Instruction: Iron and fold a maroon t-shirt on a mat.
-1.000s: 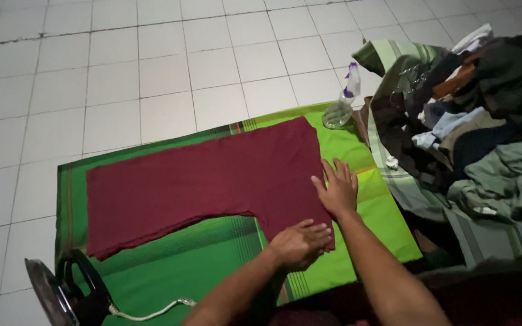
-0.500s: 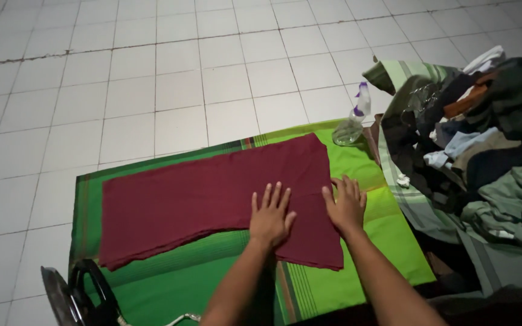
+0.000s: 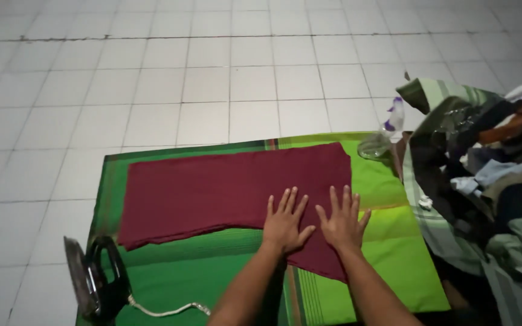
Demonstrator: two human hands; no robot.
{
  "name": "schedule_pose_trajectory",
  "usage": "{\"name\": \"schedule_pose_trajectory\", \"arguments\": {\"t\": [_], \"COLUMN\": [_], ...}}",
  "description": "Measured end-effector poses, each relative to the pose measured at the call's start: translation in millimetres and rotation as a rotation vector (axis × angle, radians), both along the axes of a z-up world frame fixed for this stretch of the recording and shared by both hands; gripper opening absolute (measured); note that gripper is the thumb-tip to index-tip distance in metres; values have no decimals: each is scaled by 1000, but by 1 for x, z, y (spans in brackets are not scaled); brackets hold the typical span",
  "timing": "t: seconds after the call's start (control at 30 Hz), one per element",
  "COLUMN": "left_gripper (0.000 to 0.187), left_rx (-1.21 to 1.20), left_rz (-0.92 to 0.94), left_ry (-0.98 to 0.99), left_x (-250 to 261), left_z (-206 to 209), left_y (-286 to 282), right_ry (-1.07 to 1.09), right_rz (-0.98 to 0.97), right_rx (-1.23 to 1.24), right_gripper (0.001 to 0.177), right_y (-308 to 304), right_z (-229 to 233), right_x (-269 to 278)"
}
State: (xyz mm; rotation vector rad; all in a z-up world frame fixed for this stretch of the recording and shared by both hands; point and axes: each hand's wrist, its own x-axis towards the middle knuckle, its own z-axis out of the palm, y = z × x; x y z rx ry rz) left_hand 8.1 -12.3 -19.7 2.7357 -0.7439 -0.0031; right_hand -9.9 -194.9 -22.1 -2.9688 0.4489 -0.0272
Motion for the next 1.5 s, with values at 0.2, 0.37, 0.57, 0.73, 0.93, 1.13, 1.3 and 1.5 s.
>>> {"name": "schedule_pose_trajectory", "arguments": {"t": [0.2,0.37,0.57,0.73,0.93,1.13,1.3,1.5], "left_gripper": [89,85,73,61,23,31,33,37], "left_rx": [-51,-73,-122,-63,-104,-174,-162,-269], "left_rz": [46,52,208,479,795,1002,1273,1480], "left_ry": [8,-69,-140,-143,-203,-406,-344,-42], "left_x": [-17,-21,-7,0,-24,-49,-75,-105], "left_z": [0,-13,-16,10,67,104,133,124], "left_y": [18,42,100,169,257,343,418,456], "right_ry": [-36,-3,-195,-384,-170,4,285,309], "right_rz": [21,8,79,432,662,779,838,725], "right_rx": [-27,15,11,255,641,704,606,560], "right_gripper": [75,76,72,48,30,34,40,50], "right_y": [-5,-1,44,132,274,391,452,479], "right_z": [-11,-3,-2,12,32,13,5,7], "right_x": [0,5,36,64,79,68,44,7]}}
